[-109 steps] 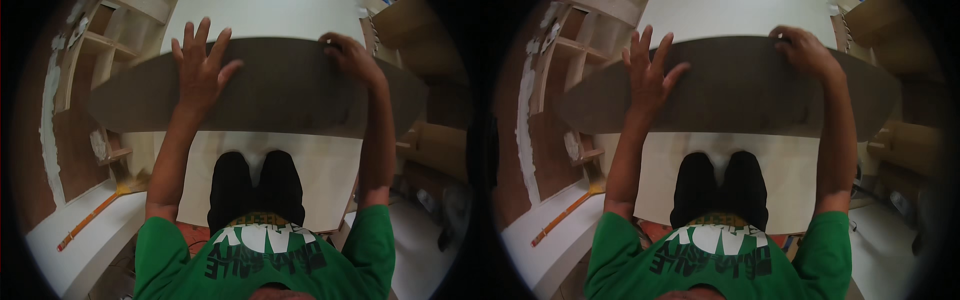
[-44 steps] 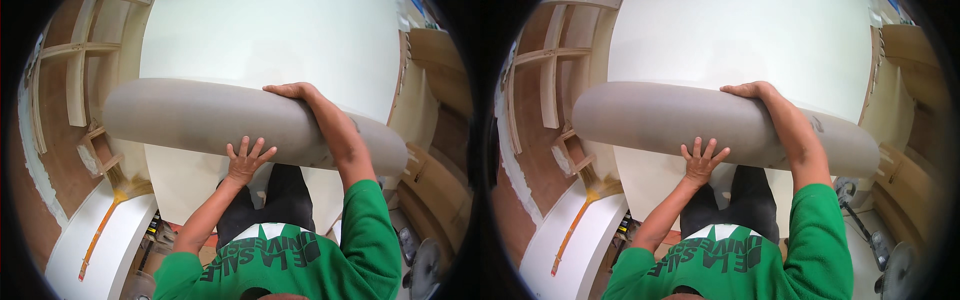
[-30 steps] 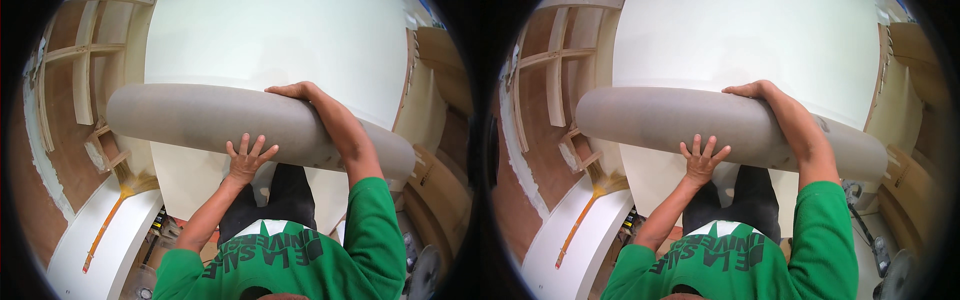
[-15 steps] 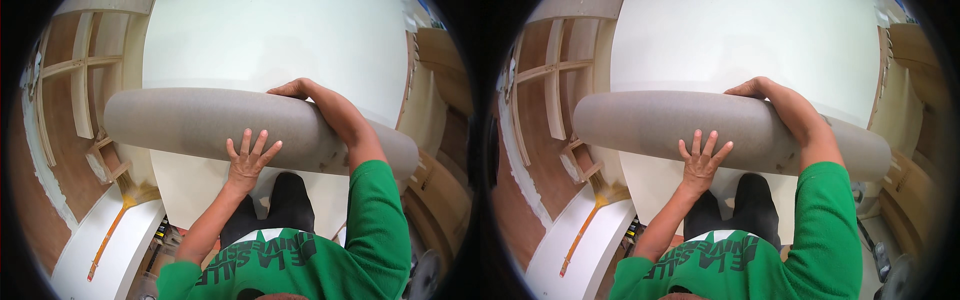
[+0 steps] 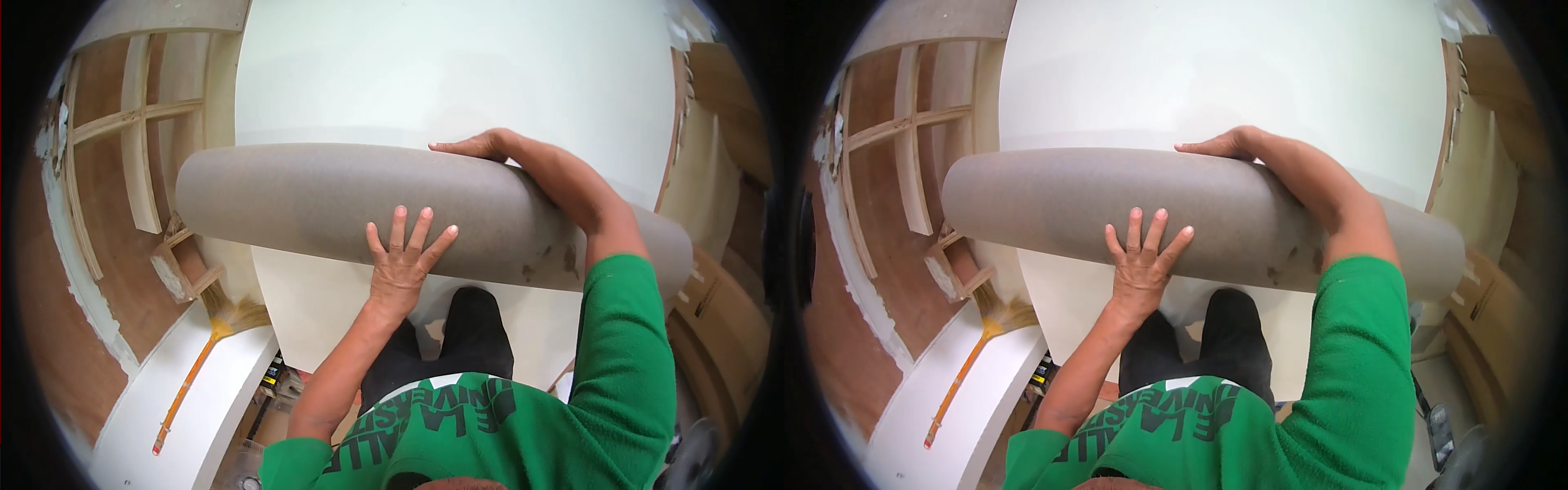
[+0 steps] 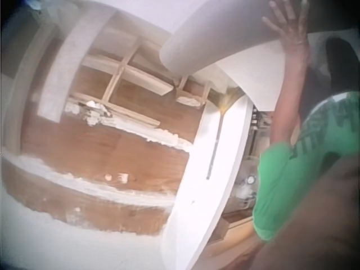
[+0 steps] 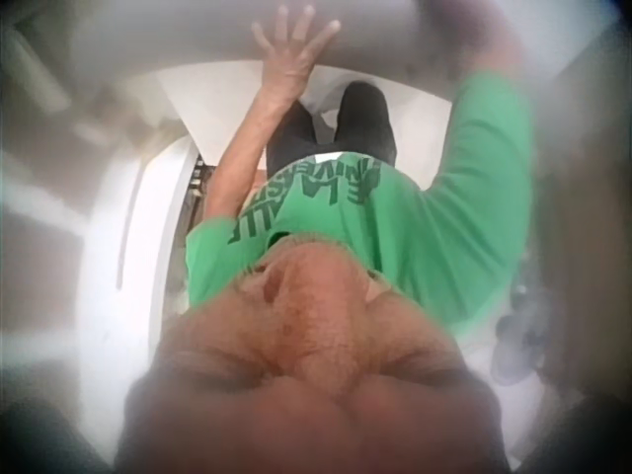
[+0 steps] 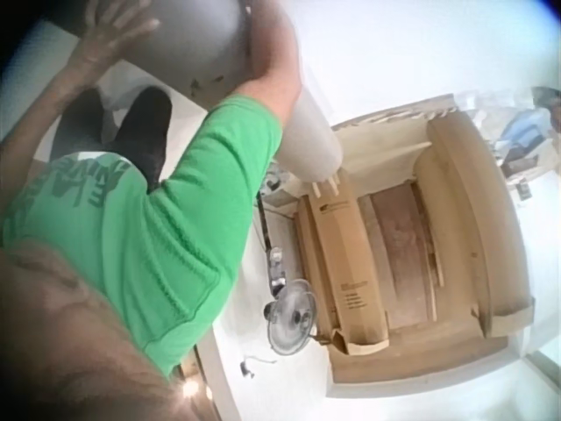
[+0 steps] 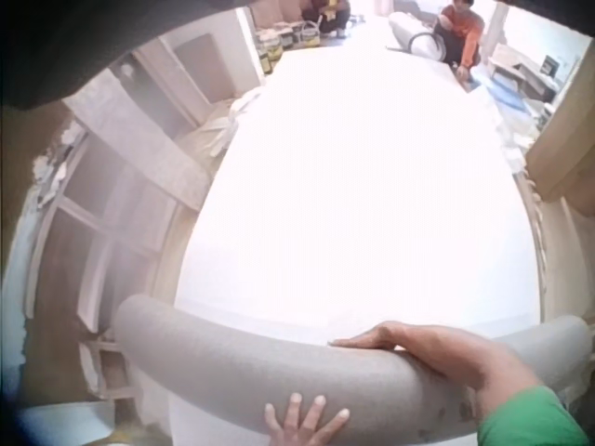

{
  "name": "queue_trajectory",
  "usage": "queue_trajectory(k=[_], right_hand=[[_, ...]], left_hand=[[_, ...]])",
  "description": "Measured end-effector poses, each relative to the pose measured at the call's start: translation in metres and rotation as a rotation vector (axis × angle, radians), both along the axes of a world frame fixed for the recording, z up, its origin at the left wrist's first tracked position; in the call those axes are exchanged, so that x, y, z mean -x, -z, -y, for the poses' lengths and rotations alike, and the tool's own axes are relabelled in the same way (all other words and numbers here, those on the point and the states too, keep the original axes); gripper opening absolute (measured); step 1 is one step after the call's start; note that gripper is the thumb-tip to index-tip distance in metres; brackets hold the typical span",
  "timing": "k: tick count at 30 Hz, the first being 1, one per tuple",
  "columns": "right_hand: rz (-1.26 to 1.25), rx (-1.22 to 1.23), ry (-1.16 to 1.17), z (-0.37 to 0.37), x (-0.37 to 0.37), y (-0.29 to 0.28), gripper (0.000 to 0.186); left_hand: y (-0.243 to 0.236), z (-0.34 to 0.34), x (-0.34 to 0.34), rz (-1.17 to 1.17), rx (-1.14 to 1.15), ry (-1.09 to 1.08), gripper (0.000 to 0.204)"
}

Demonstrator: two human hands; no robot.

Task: The person kneels on the floor and rolls a large sheet of gray material into a tight cylinder using both hands. The person repeatedly adjusts the roll to ensure it is compact and uniform.

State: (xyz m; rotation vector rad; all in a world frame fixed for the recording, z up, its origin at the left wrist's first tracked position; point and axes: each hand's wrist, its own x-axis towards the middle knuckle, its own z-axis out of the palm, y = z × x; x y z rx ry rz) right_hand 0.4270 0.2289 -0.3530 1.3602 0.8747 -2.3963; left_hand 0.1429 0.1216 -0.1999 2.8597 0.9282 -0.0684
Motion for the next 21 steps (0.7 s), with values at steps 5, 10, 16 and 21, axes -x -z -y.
queue_trajectory(k=[5, 10, 16, 21], right_hand=[[-0.072, 0.038, -0.024, -0.007, 0.003, -0.013, 0.117], [-0.138, 0.065, -0.032, -0.007, 0.005, -0.012, 0.120], [-0.257, -0.013, -0.016, -0.006, -0.001, 0.004, 0.116], [0.041, -0.220, -0.113, -0.013, -0.002, -0.005, 0.094]], left_hand=[[-0.003, 0.003, -0.002, 0.003, -0.011, -0.026, 0.093], [-0.004, 0.002, -0.004, 0.045, -0.008, -0.042, 0.096], [-0.017, -0.012, -0.017, 0.000, 0.054, -0.035, 0.094], [-0.018, -0.020, -0.021, -0.055, 0.123, -0.036, 0.093]])
